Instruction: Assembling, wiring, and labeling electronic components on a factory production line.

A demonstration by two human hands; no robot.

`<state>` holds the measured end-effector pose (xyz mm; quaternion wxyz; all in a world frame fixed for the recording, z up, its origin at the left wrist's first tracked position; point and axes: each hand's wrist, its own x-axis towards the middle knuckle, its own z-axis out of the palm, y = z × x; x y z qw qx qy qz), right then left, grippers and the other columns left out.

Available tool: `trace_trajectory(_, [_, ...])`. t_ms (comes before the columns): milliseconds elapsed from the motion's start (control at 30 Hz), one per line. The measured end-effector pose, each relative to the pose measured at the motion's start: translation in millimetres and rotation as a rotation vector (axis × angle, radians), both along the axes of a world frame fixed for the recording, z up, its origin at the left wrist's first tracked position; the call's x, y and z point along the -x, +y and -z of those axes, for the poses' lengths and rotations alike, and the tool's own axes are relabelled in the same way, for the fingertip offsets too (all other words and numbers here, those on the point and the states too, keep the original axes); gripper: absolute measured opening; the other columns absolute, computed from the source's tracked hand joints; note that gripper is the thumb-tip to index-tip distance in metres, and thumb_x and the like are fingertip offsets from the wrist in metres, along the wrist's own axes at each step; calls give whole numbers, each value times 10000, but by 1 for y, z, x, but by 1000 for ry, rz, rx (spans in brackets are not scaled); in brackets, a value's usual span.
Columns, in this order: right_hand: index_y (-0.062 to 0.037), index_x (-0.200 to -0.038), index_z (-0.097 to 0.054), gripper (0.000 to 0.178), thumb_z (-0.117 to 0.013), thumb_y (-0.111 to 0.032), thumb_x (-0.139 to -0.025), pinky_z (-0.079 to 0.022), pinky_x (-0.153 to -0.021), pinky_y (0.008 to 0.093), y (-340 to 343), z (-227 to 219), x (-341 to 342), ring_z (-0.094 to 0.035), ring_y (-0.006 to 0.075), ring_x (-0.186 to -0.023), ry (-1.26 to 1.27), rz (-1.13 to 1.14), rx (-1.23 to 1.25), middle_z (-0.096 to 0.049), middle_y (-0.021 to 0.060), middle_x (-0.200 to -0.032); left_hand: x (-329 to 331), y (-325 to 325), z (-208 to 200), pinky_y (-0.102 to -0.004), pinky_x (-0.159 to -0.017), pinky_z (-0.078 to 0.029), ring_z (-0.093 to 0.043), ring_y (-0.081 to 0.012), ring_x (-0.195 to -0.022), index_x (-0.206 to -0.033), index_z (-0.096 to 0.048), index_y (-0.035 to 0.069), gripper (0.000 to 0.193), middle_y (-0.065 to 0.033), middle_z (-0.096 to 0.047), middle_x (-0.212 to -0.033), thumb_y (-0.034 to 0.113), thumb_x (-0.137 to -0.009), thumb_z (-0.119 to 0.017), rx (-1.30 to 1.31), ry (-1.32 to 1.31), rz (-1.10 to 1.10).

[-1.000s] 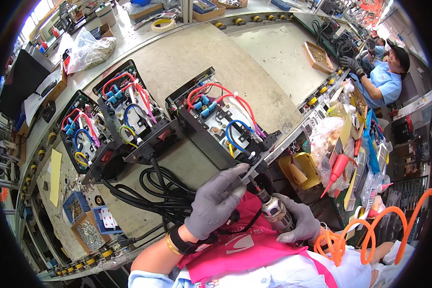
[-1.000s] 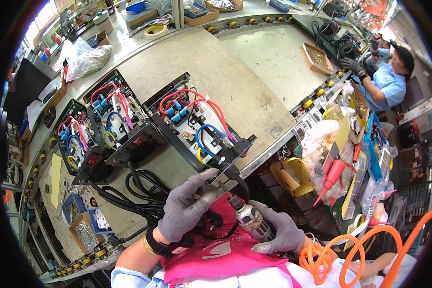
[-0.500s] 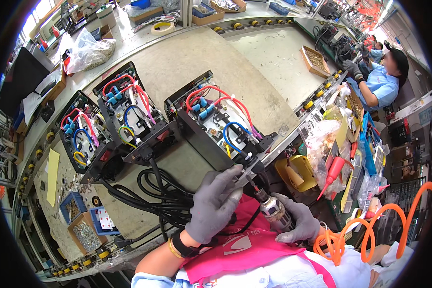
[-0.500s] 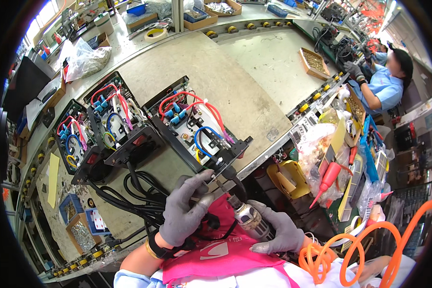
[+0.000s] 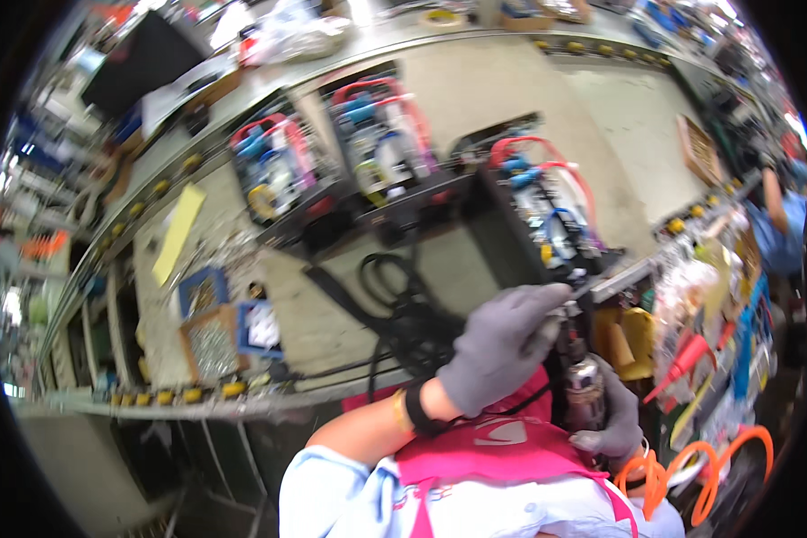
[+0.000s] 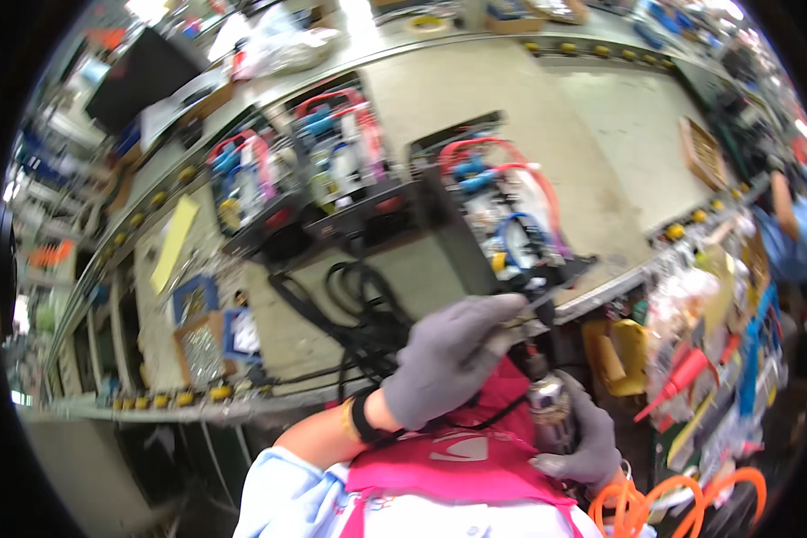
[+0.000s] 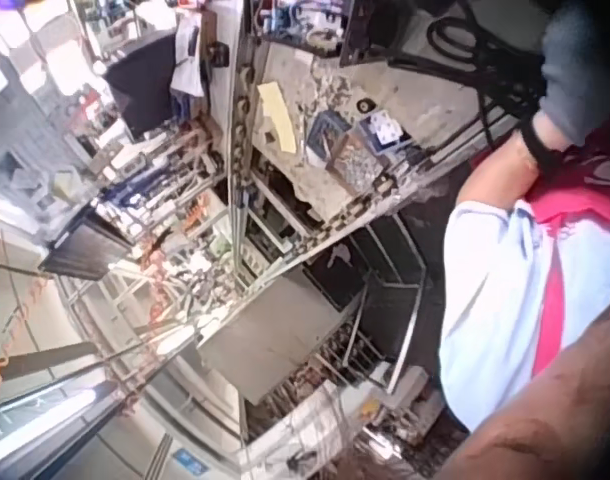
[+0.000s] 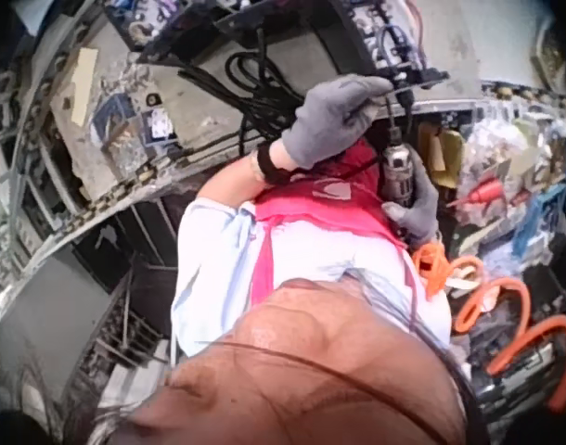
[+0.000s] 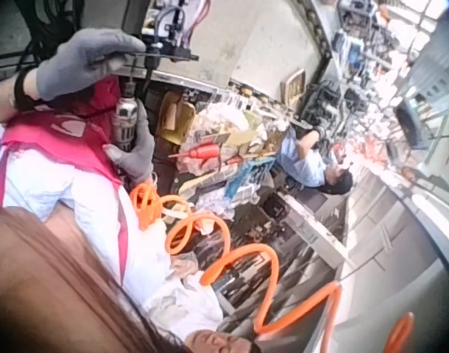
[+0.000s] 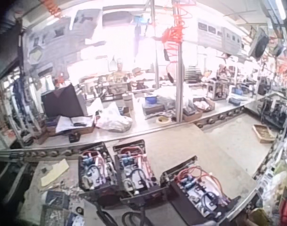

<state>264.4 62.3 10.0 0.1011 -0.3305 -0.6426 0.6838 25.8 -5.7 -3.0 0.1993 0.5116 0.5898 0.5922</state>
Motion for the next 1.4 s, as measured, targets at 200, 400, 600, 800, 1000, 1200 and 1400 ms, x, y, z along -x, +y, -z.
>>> trace_trajectory(200, [128,-1398,-324,1149,-915,-311,-515,-388,-1001,315,-5,1,3,-540,172,-1114,32,79,127,-564,123,-1238,12,3,4,-340,-714,-530,-666,-304,-830,-1122,-626,27,291,-167,-666,-941,33,-833,-667,-72,13,65])
trace_trajectory(400, [31,-1449,-310,1042,-865,-332,-645,-420,-946,263,7,-15,-4,-573,127,-1029,-135,-163,-116,-622,106,-1161,19,7,-9,-306,-787,-524,-687,-238,-897,-1147,-643,-3,344,-163,-691,-990,-26,-805,-631,102,27,180])
trace_trajectory(600, [14,-1463,-283,1043,-840,-394,-681,-458,-890,269,9,-12,-1,-600,128,-950,-54,-208,-169,-647,90,-1091,18,4,-8,-337,-727,-534,-677,-288,-819,-1188,-604,9,406,-178,-673,-922,-2,-788,-673,130,110,151])
trace_trajectory(800, [-34,-1463,-309,1043,-809,-500,-675,-475,-887,307,8,-7,-4,-631,194,-966,-28,-177,-233,-644,130,-1104,1,1,-3,-288,-861,-473,-604,-152,-939,-1216,-579,-33,364,-97,-645,-1044,20,-858,-607,168,44,76])
trace_trajectory(1000, [-83,-1471,-332,1020,-824,-467,-665,-449,-924,297,1,-5,-5,-591,160,-1031,29,-151,-138,-631,98,-1131,-10,4,11,-315,-833,-489,-642,-225,-934,-1198,-600,-19,346,-136,-664,-1058,-39,-853,-589,77,-72,12])
trace_trajectory(1200, [-89,-1481,-314,987,-828,-366,-685,-413,-975,309,-3,4,-5,-552,170,-1114,47,-131,-140,-589,94,-1235,-7,10,14,-322,-809,-501,-657,-225,-903,-1091,-647,-34,238,-141,-684,-1002,-7,-860,-597,33,80,-82])
trace_trajectory(1400, [-72,-1477,-318,1001,-833,-388,-678,-415,-962,304,-7,12,-4,-553,165,-1091,69,-98,-96,-596,91,-1217,-3,12,21,-321,-812,-503,-642,-205,-916,-1107,-634,-44,231,-132,-676,-1025,-16,-888,-569,83,-5,-41])
